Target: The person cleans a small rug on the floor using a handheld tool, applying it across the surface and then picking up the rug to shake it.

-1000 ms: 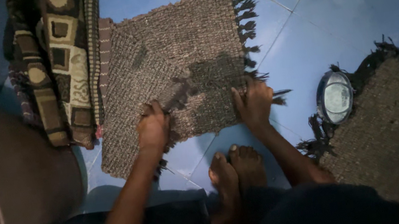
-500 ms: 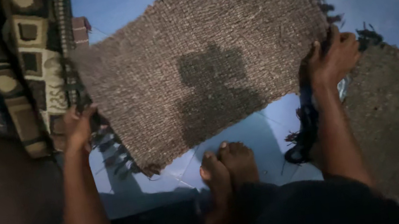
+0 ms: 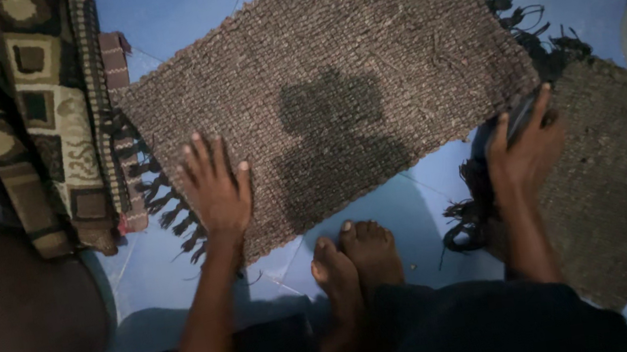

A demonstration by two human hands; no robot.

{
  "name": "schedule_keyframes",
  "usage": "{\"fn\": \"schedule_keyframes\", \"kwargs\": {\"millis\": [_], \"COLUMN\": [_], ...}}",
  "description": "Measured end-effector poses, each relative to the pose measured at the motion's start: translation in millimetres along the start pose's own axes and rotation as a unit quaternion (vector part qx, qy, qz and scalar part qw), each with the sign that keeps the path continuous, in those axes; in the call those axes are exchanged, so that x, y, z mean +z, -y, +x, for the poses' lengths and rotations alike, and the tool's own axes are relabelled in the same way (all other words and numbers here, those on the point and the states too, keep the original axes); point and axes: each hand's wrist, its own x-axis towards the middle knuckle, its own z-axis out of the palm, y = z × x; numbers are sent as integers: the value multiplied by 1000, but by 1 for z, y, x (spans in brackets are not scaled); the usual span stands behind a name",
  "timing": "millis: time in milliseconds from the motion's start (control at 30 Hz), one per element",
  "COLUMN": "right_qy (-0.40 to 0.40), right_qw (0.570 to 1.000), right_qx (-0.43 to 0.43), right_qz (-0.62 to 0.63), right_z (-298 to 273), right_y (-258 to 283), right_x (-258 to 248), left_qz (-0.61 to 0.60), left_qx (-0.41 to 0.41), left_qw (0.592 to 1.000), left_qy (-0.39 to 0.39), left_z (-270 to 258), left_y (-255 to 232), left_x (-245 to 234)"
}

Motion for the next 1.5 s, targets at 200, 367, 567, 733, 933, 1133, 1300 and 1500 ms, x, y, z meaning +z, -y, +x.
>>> {"fn": "schedule_keyframes", "kwargs": {"millis": [200,367,567,733,933,1133,1300,1500], "right_qy": [-136,26,103,145,34,-14,-101,62], "right_qw": [965,894,839,887,975,981,989,904], "right_qx": [-225,-379,-518,-438,-218,-159,-104,-353], "right_qz": [14,237,131,24,-17,-110,12,234], "right_z": [-16,-64,-125,-95,16,98,81,-64], "right_y": [79,203,272,242,126,44,80,233], "right_x": [-18,13,39,45,51,49,54,61], "left_qz": [-36,-59,-62,-48,-52,-50,-57,-51], "left_qx": [-12,-36,-130,-148,-149,-144,-148,-156], "left_qw": [999,998,988,986,986,986,983,982], "left_qy": [16,-2,-52,-54,-53,-69,-94,-96], "left_z": [-19,-19,-37,-40,-40,-42,-45,-42], "left_y": [-5,-5,7,17,18,16,11,10], "left_x": [18,18,18,16,18,18,15,15]}}
